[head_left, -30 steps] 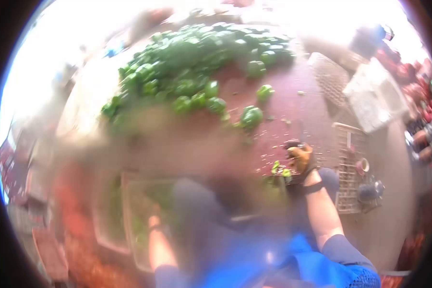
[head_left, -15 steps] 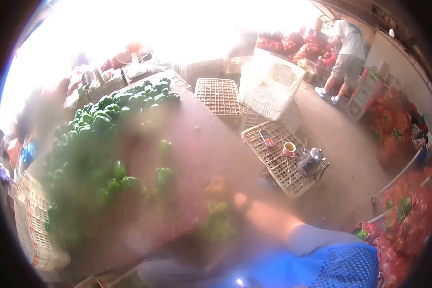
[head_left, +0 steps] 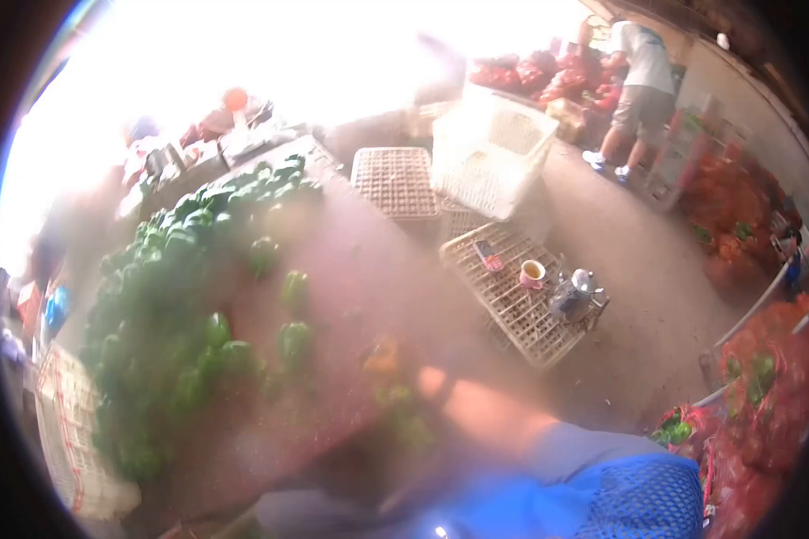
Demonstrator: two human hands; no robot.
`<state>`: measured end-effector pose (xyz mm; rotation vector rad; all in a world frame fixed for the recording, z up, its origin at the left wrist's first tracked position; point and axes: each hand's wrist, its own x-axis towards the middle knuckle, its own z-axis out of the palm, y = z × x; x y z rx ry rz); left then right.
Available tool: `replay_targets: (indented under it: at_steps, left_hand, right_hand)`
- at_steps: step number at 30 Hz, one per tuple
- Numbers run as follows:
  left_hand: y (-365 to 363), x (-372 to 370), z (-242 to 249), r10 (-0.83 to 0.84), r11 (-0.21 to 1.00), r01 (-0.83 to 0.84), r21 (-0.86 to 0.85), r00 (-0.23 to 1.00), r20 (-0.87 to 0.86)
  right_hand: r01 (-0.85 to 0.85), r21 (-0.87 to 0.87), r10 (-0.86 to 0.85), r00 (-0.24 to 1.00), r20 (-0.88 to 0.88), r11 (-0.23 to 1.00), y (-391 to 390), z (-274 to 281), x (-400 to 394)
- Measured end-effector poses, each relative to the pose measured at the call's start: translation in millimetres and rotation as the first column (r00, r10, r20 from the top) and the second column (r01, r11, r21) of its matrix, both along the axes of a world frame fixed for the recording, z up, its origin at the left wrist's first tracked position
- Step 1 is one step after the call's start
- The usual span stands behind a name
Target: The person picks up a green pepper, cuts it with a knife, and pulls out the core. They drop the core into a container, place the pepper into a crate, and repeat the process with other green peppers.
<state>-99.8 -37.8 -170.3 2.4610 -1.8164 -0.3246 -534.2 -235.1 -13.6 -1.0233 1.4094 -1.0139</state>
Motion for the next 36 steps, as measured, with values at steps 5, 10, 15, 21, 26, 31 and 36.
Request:
replay_targets:
  at_steps: [5, 10, 15, 21, 26, 31, 36]
  left_hand:
    - [168.9, 21.1, 35.6, 0.234, 0.969, -0.231, 0.089, 0.972, -0.015]
    - [212.9, 13.7, 67.9, 0.392, 0.909, -0.39, 0.145, 0.92, 0.018]
    - [202.5, 42.3, 27.6, 0.506, 0.853, -0.493, 0.17, 0.862, -0.04]
    - [197.2, 36.2, 36.4, 0.532, 0.84, -0.523, 0.142, 0.846, -0.031]
    - [157.1, 20.4, 43.9, 0.328, 0.898, -0.372, -0.234, 0.922, -0.208]
    - [129.6, -6.4, 37.8, 0.258, 0.94, -0.278, -0.199, 0.959, -0.121]
    - [173.5, -11.1, 36.0, 0.088, 0.956, -0.101, -0.275, 0.994, -0.059]
  right_hand:
    - [-0.521, -0.383, 0.059, 0.646, -0.761, 0.762, -10.8, -49.3, -37.0]
    - [-0.272, -0.241, 0.19, 0.93, -0.316, 0.932, -4.5, -19.7, -24.9]
    - [-0.073, -0.048, 0.071, 0.996, -0.049, 0.996, -1.8, -12.3, -5.5]
    - [-0.099, -0.04, 0.097, 0.994, -0.055, 0.994, 0.8, 2.1, -0.7]
    - [-0.089, -0.017, 0.089, 0.995, -0.038, 0.996, 4.3, -1.1, -3.0]
    - [-0.05, -0.016, 0.05, 0.998, -0.03, 0.999, -3.3, -12.5, -10.7]
    - [-0.096, 0.032, 0.099, 0.99, -0.096, 0.995, -9.0, -6.5, -18.0]
